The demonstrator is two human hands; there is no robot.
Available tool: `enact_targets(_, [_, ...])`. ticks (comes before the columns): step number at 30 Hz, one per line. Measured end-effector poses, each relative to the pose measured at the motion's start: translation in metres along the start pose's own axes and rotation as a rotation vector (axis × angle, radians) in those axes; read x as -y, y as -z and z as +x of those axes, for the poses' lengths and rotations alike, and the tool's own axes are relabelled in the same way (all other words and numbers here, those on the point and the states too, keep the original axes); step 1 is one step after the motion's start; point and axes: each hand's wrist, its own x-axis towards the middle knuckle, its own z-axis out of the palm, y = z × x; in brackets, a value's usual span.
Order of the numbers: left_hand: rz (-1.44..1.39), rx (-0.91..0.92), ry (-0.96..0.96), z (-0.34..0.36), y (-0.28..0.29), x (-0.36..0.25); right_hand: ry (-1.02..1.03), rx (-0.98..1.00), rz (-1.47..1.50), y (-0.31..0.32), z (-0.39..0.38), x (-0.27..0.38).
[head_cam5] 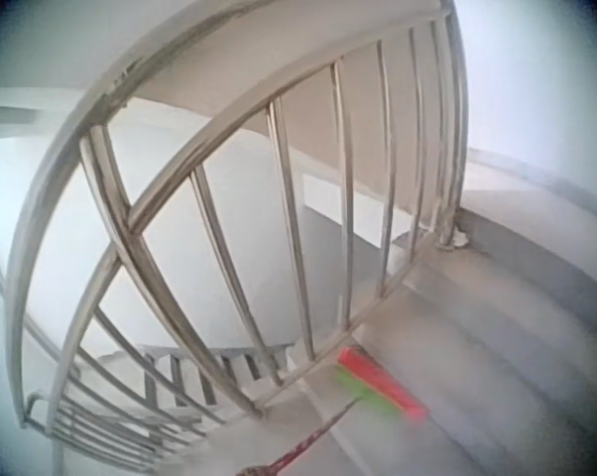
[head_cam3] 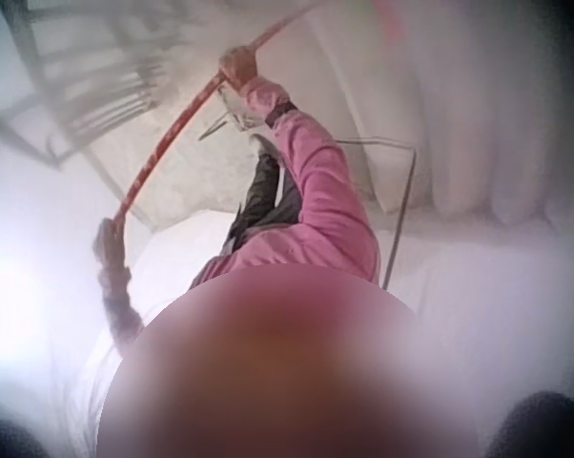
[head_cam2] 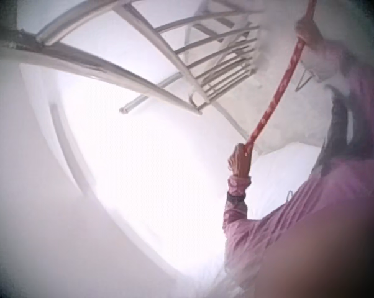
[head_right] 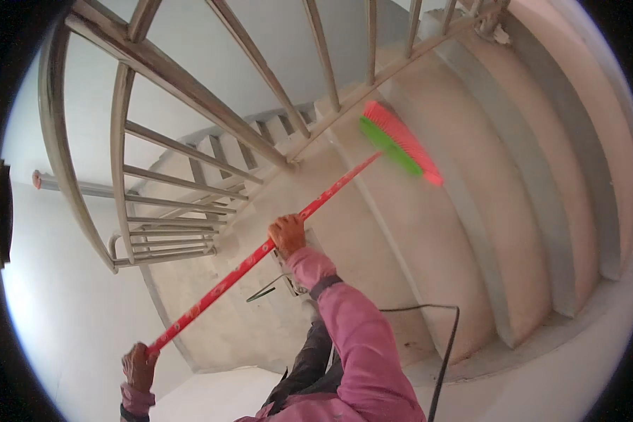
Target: Sweeping dust and debris on a staircase using a broom.
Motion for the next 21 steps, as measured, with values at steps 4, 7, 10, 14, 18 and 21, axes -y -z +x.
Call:
enact_targets(4, [-0.023, -0.015, 0.047, -0.002, 0.001, 0.016, -0.030, 0.041, -0.061, -0.012, 0.010, 0.010])
enact_targets(7, [-0.162, -0.098, 0.004, 0.031, -0.010, -0.017, 0.035, 0.123, -0.208, -0.023, 0.062, -0.029])
enact_targets(10, [-0.199, -0.078, -0.106, 0.012, -0.065, -0.022, 0.168, 0.254, -0.237, -0.023, 0.053, -0.049])
enact_targets(14, [-0.269, 0.018, -0.039, -0.076, -0.112, 0.007, 0.171, 0.084, -0.202, -0.017, -0.029, 0.006])
enact_targets(18, [-0.245, -0.081, -0.056, -0.086, -0.105, 0.023, 0.024, 0.035, -0.024, 0.000, -0.079, 0.031])
enact_targets(21, [-0.054, 0.010, -0.037, -0.069, -0.117, 0.079, -0.028, -0.072, -0.020, -0.007, -0.053, 0.040])
